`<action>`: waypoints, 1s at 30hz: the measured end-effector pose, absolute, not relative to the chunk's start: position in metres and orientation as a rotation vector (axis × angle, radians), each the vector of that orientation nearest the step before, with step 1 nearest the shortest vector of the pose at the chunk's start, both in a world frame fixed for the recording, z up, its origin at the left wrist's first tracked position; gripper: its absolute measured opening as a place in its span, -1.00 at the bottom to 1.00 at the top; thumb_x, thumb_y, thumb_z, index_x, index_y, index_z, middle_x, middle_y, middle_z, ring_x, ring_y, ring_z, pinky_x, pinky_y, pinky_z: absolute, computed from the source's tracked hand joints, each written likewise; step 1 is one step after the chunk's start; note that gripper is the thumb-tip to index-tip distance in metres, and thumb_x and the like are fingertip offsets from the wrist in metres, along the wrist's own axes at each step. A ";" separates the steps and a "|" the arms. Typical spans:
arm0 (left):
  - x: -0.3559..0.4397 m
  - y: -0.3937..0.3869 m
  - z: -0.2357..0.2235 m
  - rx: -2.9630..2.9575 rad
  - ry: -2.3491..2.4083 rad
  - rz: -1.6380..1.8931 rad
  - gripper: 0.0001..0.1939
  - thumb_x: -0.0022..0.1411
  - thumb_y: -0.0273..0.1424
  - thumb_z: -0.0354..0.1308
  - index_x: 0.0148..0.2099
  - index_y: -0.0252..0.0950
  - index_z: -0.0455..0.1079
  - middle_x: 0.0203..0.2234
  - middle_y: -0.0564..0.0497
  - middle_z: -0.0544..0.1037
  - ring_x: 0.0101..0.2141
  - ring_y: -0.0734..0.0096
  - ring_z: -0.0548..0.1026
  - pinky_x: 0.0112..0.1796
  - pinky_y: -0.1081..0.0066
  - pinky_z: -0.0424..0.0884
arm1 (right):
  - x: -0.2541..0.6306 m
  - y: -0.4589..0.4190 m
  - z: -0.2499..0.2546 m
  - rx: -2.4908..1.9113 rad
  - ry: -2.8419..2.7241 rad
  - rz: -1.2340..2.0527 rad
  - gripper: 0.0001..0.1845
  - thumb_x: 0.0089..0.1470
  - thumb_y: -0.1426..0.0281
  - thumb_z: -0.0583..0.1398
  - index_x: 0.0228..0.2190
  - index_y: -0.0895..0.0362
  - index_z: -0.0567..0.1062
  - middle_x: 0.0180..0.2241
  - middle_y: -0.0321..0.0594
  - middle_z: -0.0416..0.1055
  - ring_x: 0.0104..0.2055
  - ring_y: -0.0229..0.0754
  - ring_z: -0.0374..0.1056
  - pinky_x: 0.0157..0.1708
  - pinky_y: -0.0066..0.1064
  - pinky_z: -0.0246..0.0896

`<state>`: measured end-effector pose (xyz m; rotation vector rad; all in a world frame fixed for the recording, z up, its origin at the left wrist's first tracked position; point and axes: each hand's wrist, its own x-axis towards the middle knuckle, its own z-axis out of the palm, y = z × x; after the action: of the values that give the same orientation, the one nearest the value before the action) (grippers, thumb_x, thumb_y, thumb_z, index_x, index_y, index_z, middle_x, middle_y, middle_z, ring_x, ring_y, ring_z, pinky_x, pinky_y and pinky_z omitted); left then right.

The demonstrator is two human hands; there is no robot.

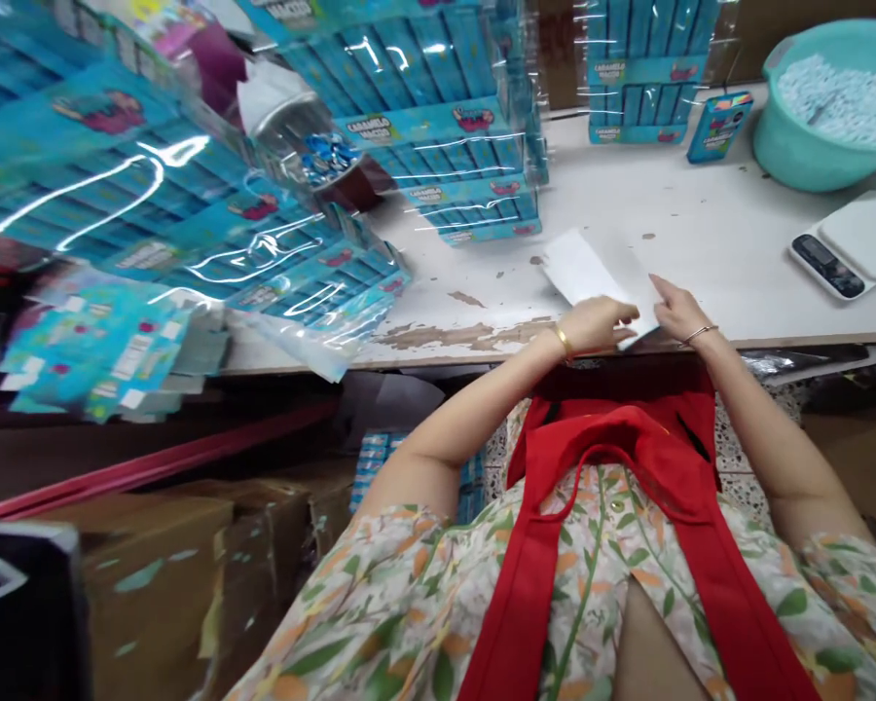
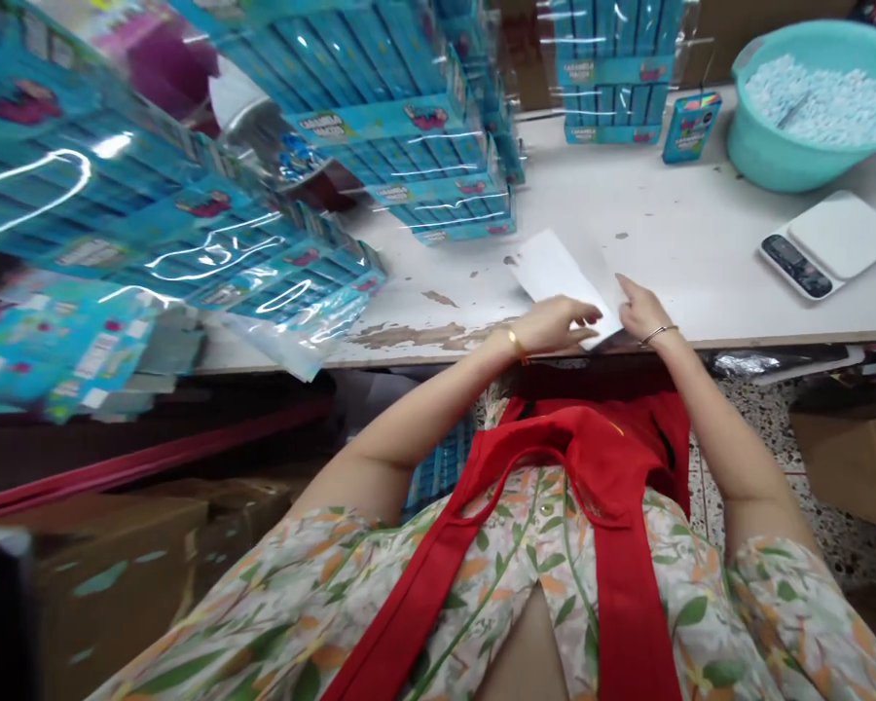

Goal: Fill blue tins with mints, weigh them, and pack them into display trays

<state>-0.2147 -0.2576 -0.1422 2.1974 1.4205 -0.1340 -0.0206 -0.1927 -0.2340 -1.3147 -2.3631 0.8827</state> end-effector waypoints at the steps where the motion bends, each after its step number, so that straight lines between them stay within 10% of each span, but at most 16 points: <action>1: -0.218 -0.249 -0.143 2.243 1.448 -0.027 -0.57 0.48 -0.28 0.04 0.28 -0.33 0.36 0.13 -0.15 0.57 0.11 0.23 0.52 0.13 0.30 0.37 | -0.006 -0.188 -0.228 -1.345 -2.426 0.853 -0.26 0.10 0.54 -0.01 0.33 0.30 0.30 0.24 0.03 0.40 0.20 0.01 0.39 0.19 -0.18 0.33; 5: -0.241 -0.195 -0.161 2.375 1.545 0.243 -0.44 0.45 -0.25 0.04 0.39 -0.36 0.26 0.34 -0.26 0.33 0.32 0.07 0.30 0.31 0.12 0.16 | 0.029 -0.186 -0.208 -1.504 -2.719 0.545 -0.34 0.24 0.49 0.00 0.35 0.10 0.32 0.19 -0.03 0.46 0.13 0.05 0.44 0.09 -0.16 0.36; 11: -0.253 -0.181 -0.185 2.180 1.391 -0.079 -0.50 0.52 -0.20 -0.13 0.17 -0.32 0.53 -0.04 -0.13 0.67 -0.11 0.32 0.60 -0.01 0.39 0.40 | 0.033 -0.207 -0.209 -1.341 -2.900 0.189 -0.40 0.34 0.51 -0.03 0.34 0.05 0.32 0.22 -0.16 0.44 0.02 0.00 0.38 -0.13 -0.23 0.34; 17: -0.242 -0.210 -0.192 2.288 1.444 -0.068 -0.61 0.44 -0.28 0.03 0.21 -0.19 0.47 0.18 -0.05 0.55 0.10 0.29 0.51 0.07 0.39 0.35 | 0.036 -0.206 -0.217 -1.283 -2.952 0.309 -0.49 0.42 0.19 0.01 0.30 -0.01 0.36 0.34 -0.14 0.28 0.07 0.03 0.38 0.01 -0.16 0.24; 30: -0.216 -0.192 -0.193 2.505 1.414 -0.485 -0.64 0.29 -0.38 0.10 0.11 -0.28 0.47 -0.06 -0.22 0.62 -0.05 0.00 0.58 -0.22 0.26 0.36 | -0.001 -0.183 -0.195 -1.454 -3.140 0.260 -0.62 0.24 0.34 0.10 0.00 0.24 0.52 -0.01 0.07 0.54 -0.05 0.08 0.49 -0.25 -0.27 0.20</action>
<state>-0.2158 -0.1921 -0.1927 2.5048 1.4143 -0.4852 -0.0011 -0.1832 -0.1953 -1.4538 -3.1404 0.2604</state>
